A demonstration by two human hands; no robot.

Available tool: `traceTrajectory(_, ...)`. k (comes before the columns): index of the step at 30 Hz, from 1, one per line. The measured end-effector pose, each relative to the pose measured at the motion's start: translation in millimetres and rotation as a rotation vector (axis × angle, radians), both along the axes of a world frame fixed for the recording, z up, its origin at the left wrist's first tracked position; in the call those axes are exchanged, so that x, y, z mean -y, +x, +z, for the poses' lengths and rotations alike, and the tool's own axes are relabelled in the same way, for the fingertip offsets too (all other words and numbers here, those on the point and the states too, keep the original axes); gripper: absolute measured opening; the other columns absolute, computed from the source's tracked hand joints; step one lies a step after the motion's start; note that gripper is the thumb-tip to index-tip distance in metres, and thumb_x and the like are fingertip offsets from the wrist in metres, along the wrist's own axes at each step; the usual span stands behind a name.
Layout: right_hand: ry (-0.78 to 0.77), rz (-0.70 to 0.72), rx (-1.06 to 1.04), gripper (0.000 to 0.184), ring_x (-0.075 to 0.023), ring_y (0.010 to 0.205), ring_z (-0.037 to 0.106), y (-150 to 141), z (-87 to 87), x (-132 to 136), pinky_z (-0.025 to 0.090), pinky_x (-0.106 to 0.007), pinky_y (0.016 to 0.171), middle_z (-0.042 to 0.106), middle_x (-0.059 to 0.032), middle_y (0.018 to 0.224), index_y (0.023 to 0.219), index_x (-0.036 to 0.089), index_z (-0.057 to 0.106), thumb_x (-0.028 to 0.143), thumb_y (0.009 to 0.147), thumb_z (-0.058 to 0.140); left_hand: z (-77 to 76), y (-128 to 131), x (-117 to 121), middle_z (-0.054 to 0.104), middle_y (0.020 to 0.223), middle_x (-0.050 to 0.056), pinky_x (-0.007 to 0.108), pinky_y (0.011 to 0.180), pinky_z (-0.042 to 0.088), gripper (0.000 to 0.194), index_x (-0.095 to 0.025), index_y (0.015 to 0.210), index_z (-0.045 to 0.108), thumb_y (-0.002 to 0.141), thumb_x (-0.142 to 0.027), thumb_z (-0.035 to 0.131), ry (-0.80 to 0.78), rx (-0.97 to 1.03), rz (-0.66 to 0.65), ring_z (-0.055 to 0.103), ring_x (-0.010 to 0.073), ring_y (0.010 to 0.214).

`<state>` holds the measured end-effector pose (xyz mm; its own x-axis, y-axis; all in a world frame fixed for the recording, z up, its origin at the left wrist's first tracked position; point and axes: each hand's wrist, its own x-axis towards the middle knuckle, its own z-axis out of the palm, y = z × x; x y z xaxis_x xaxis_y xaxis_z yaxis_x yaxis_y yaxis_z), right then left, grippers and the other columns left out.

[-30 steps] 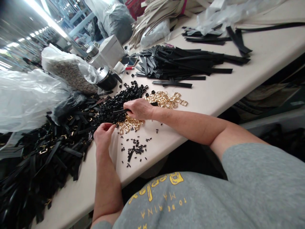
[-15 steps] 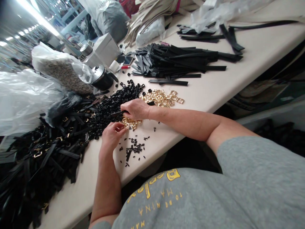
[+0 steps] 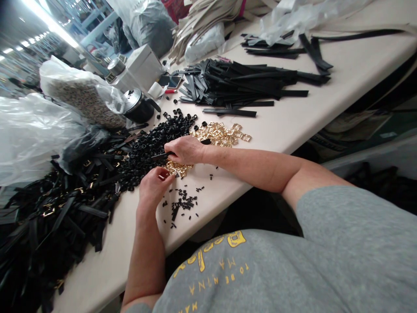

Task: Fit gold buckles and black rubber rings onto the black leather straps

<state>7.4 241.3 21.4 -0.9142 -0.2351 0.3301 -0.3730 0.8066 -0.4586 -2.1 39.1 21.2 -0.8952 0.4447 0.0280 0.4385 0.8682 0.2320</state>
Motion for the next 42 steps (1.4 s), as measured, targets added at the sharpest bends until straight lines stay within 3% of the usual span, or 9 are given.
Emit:
traceTrajectory(9,-0.014,0.012,-0.021,0.021,-0.0128,0.072,0.052,0,-1.0,0,0.026,-0.027,0.063,0.07,-0.0055,0.091,0.093,0.016,0.066,0.027,0.087,0.049,-9.6,-1,-4,0.067,0.089,0.006,0.033,0.079,0.043,0.019,-0.024,0.09,0.074,0.083,-0.039,0.065,0.014,-0.102,-0.057,0.061,0.0219,0.083)
traceTrajectory(18,-0.003,0.015,-0.01,0.022,-0.0127,0.072,0.052,0,-1.0,1,0.026,-0.027,0.062,0.07,-0.0055,0.091,0.093,0.016,0.066,0.028,0.087,0.048,-8.3,8,-19,0.069,0.092,0.011,0.036,0.078,0.043,0.022,-0.02,0.087,0.074,0.086,-0.033,0.056,-0.129,-0.2,-0.03,0.061,0.0263,0.088)
traceTrajectory(31,0.0,0.024,0.011,0.021,-0.0131,0.072,0.052,1,0.5,1,0.026,-0.028,0.062,0.07,-0.0056,0.09,0.093,0.017,0.066,0.027,0.086,0.049,-3.2,11,-22,0.068,0.093,0.012,0.036,0.076,0.043,0.023,-0.02,0.09,0.075,0.084,-0.028,0.054,-0.174,-0.178,-0.017,0.061,0.0267,0.087)
traceTrajectory(37,0.001,0.012,0.008,0.022,-0.013,0.073,0.052,0,-0.7,0,0.026,-0.028,0.062,0.07,-0.0053,0.091,0.093,0.017,0.067,0.027,0.087,0.049,-9.3,3,-16,0.071,0.091,0.01,0.034,0.075,0.044,0.027,-0.021,0.085,0.075,0.087,-0.03,0.051,-0.084,-0.175,0.027,0.063,0.0241,0.082)
traceTrajectory(42,-0.012,-0.003,0.002,0.023,-0.0131,0.073,0.052,-2,-1.0,-1,0.026,-0.028,0.063,0.071,-0.0057,0.093,0.094,0.017,0.067,0.029,0.088,0.048,-11.9,-7,-2,0.072,0.081,0.005,0.031,0.07,0.046,0.027,-0.022,0.091,0.076,0.086,-0.041,0.057,0.266,0.03,0.108,0.064,0.0206,0.075)
